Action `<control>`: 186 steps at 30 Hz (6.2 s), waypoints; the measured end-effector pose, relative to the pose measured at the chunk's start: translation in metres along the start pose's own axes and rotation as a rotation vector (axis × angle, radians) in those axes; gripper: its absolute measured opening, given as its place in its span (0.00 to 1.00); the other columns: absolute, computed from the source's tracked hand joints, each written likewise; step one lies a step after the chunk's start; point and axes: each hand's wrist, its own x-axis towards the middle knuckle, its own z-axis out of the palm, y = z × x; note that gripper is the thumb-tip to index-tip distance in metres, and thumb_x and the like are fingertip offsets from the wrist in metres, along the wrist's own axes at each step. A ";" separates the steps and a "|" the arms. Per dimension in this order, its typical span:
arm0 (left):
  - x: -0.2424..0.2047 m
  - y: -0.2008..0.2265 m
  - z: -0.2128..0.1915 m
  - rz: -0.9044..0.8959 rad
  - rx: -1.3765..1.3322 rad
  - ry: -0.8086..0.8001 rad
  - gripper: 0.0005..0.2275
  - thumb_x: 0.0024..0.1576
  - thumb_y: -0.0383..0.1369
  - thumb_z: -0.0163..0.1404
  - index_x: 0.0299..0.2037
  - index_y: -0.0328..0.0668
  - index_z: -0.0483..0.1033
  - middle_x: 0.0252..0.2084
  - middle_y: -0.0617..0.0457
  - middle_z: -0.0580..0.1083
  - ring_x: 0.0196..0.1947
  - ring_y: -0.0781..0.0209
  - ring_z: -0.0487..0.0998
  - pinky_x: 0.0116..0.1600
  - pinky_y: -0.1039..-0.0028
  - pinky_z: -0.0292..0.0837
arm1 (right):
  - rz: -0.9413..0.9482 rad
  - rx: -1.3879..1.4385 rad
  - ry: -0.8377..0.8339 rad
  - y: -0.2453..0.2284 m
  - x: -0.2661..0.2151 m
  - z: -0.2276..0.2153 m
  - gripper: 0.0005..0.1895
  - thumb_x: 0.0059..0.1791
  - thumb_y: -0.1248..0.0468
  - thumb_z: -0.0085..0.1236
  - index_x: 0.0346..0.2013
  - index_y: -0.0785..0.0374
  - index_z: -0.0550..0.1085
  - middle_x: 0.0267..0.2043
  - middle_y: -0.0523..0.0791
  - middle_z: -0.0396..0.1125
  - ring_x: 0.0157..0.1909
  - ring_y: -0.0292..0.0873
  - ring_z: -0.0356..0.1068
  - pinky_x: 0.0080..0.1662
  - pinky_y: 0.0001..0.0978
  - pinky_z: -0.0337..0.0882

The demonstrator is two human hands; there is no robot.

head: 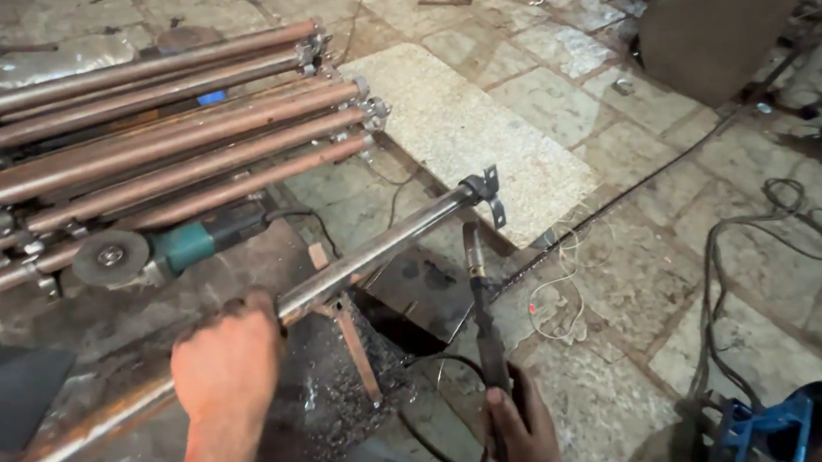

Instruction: Welding metal pipes and brackets together on a workbench.

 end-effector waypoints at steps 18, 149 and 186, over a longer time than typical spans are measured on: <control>0.006 0.003 -0.034 -0.033 -0.055 -0.306 0.13 0.53 0.42 0.56 0.44 0.48 0.76 0.38 0.44 0.81 0.40 0.44 0.85 0.45 0.55 0.80 | -0.103 -0.042 0.078 -0.027 0.017 0.041 0.28 0.52 0.52 0.54 0.62 0.62 0.62 0.22 0.37 0.58 0.18 0.30 0.54 0.20 0.25 0.54; 0.002 0.005 -0.015 -0.073 -0.027 -0.219 0.11 0.55 0.43 0.53 0.42 0.50 0.73 0.37 0.45 0.81 0.37 0.43 0.84 0.42 0.53 0.80 | -0.091 -0.033 0.032 -0.036 0.016 0.033 0.22 0.53 0.54 0.51 0.60 0.58 0.66 0.25 0.38 0.59 0.18 0.29 0.55 0.21 0.24 0.58; 0.005 0.008 -0.029 -0.086 0.020 -0.276 0.13 0.54 0.44 0.53 0.43 0.49 0.74 0.40 0.44 0.81 0.41 0.42 0.84 0.46 0.54 0.79 | -0.008 0.062 -0.116 -0.047 0.018 0.003 0.28 0.53 0.50 0.48 0.64 0.60 0.63 0.19 0.39 0.59 0.16 0.33 0.56 0.21 0.26 0.56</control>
